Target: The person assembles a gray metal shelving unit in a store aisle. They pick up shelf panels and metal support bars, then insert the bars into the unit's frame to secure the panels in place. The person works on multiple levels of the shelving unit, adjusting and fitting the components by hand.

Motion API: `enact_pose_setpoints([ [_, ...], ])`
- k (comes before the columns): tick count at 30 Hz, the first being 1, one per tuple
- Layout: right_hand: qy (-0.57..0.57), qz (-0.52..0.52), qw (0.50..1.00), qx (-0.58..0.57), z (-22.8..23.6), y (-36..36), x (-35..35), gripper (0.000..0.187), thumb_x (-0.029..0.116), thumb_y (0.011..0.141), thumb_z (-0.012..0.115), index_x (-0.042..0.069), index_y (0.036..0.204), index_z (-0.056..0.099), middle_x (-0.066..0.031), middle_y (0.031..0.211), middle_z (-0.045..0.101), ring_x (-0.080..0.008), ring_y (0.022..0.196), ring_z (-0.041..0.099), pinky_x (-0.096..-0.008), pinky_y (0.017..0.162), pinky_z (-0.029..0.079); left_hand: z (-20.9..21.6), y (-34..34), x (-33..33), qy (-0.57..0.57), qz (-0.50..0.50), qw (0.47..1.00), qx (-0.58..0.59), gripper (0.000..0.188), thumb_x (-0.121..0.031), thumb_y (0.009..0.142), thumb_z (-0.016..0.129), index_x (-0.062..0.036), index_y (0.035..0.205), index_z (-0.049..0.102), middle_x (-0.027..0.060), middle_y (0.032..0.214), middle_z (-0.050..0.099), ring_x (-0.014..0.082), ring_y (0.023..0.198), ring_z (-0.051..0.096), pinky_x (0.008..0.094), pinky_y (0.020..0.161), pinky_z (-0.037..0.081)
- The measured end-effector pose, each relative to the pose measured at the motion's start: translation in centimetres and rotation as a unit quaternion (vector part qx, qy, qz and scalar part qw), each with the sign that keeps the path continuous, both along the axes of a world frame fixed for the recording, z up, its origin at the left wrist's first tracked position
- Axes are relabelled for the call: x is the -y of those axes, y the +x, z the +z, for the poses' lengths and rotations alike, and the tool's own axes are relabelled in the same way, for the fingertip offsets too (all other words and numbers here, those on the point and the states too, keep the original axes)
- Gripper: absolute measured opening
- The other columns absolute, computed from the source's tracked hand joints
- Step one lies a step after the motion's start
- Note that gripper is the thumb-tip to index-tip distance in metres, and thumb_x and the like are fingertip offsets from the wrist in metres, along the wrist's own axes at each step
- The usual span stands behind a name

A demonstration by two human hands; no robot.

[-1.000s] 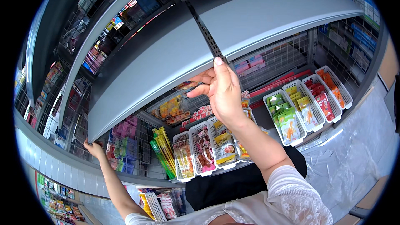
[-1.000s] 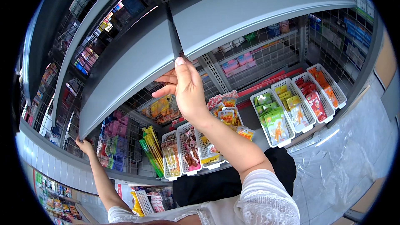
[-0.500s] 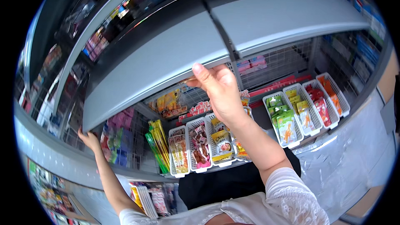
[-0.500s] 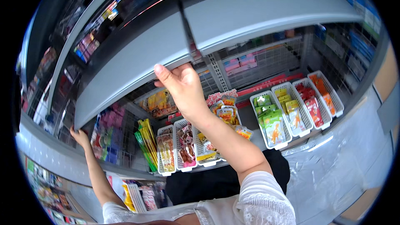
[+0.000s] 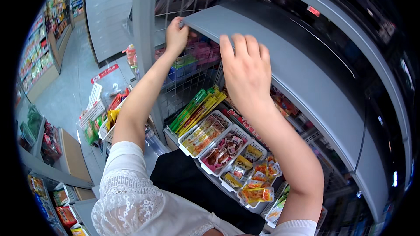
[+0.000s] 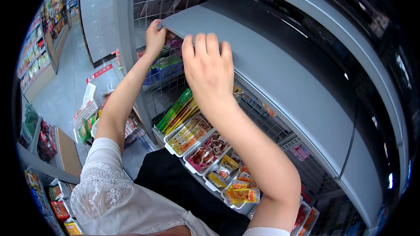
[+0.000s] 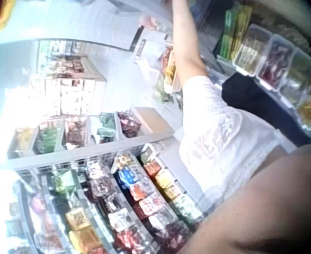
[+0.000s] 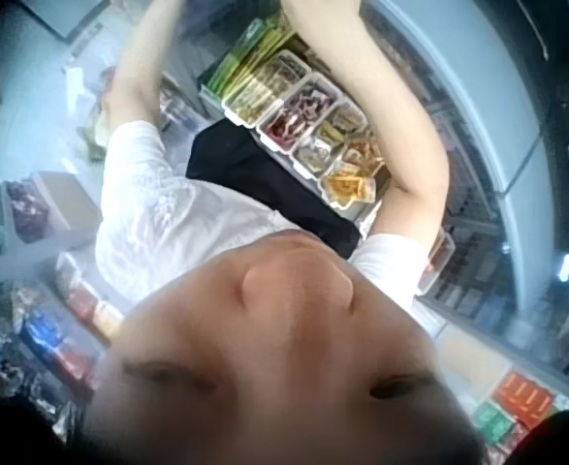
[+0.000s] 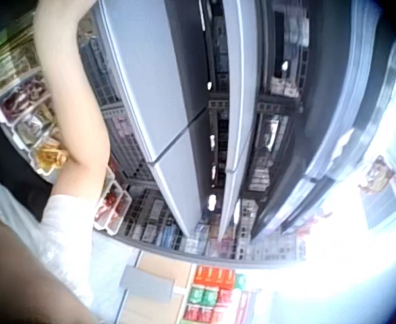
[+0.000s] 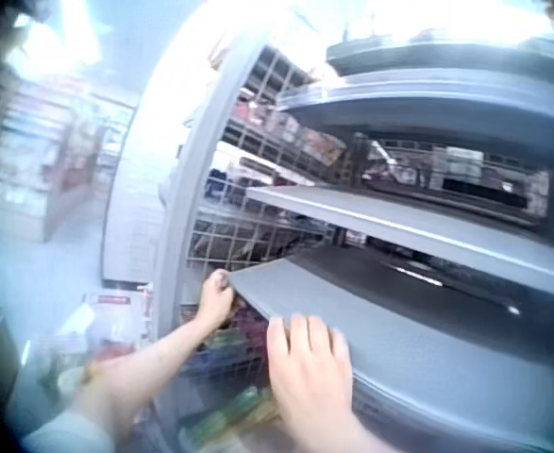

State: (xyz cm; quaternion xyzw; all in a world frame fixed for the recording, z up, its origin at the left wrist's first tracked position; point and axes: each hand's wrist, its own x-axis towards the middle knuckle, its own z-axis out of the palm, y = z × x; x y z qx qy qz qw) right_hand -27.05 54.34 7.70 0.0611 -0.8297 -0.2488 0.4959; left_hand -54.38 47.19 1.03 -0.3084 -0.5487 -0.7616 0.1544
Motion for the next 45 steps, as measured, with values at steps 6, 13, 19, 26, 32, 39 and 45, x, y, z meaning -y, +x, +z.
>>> enact_pose_setpoints([
  [6, 0.053, -0.180, 0.973, 0.132, 1.5, -8.0, 0.1, 0.027, 0.013, 0.079, 0.056, 0.005, 0.104, 0.058, -0.0072, 0.098, 0.061, -0.0207, 0.097, 0.055, -0.0338, 0.079, 0.046, -0.2, 0.6, -0.1, 0.043, -0.011, 0.999, 0.031, 0.015, -0.012, 0.091, 0.052, -0.0007, 0.098, 0.059, 0.0066, 0.078, 0.067, 0.0141, 0.062, 0.067, 0.0238, 0.045, 0.046],
  [13, 0.104, -0.148, 0.975, 0.132, 2.5, -7.0, 0.8, 0.041, 0.007, 0.073, 0.059, 0.000, 0.113, 0.055, -0.0092, 0.098, 0.059, -0.0244, 0.095, 0.055, -0.0363, 0.080, 0.046, -0.8, 0.5, -0.1, -0.079, 0.130, 0.984, -0.092, 0.015, -0.016, 0.089, 0.056, -0.0024, 0.093, 0.061, 0.0121, 0.070, 0.066, 0.0214, 0.063, 0.067, 0.0325, 0.057, 0.049],
  [19, 0.107, -0.153, 0.973, 0.137, 1.9, -6.1, 1.4, 0.042, 0.004, 0.073, 0.059, 0.002, 0.115, 0.055, -0.0085, 0.100, 0.058, -0.0253, 0.093, 0.054, -0.0368, 0.079, 0.046, -1.2, -0.1, -0.7, 0.016, 0.065, 0.996, -0.065, 0.016, -0.009, 0.089, 0.056, 0.0011, 0.099, 0.062, 0.0134, 0.084, 0.068, 0.0221, 0.075, 0.067, 0.0328, 0.066, 0.051],
  [26, 0.111, -0.175, 0.964, 0.168, 1.4, -6.1, 0.8, 0.040, 0.005, 0.077, 0.056, 0.004, 0.117, 0.055, -0.0075, 0.109, 0.060, -0.0251, 0.099, 0.055, -0.0384, 0.084, 0.046, -2.4, -1.5, -0.5, 0.005, 0.011, 0.997, -0.080, 0.018, -0.010, 0.094, 0.053, 0.0036, 0.104, 0.061, 0.0061, 0.088, 0.067, 0.0096, 0.080, 0.062, 0.0246, 0.070, 0.050],
  [32, 0.137, -0.163, 0.972, 0.102, 3.9, -5.5, 1.8, 0.039, 0.006, 0.079, 0.056, 0.003, 0.118, 0.055, -0.0061, 0.111, 0.061, -0.0247, 0.099, 0.054, -0.0371, 0.081, 0.045, -1.4, 1.4, 0.0, -0.013, 0.041, 0.994, -0.100, 0.019, -0.017, 0.090, 0.057, -0.0004, 0.098, 0.062, 0.0121, 0.079, 0.067, 0.0213, 0.072, 0.064, 0.0315, 0.064, 0.050],
  [39, 0.151, -0.150, 0.968, 0.136, 2.6, -5.0, 1.8, 0.040, 0.006, 0.078, 0.057, 0.002, 0.118, 0.054, -0.0051, 0.115, 0.059, -0.0224, 0.099, 0.054, -0.0346, 0.083, 0.044, -1.3, 3.4, -0.6, 0.012, 0.083, 0.981, -0.174, 0.020, -0.023, 0.084, 0.059, -0.0086, 0.097, 0.066, 0.0163, 0.077, 0.064, 0.0359, 0.071, 0.061, 0.0418, 0.060, 0.048],
  [45, 0.165, -0.186, 0.960, 0.127, 2.5, -4.8, 2.2, 0.041, 0.006, 0.079, 0.059, 0.005, 0.119, 0.054, -0.0034, 0.117, 0.058, -0.0215, 0.100, 0.054, -0.0344, 0.082, 0.045, -1.5, 2.3, -0.2, -0.004, 0.046, 0.995, -0.086, 0.018, -0.017, 0.087, 0.059, -0.0023, 0.095, 0.065, 0.0123, 0.076, 0.068, 0.0184, 0.065, 0.064, 0.0299, 0.060, 0.047],
])
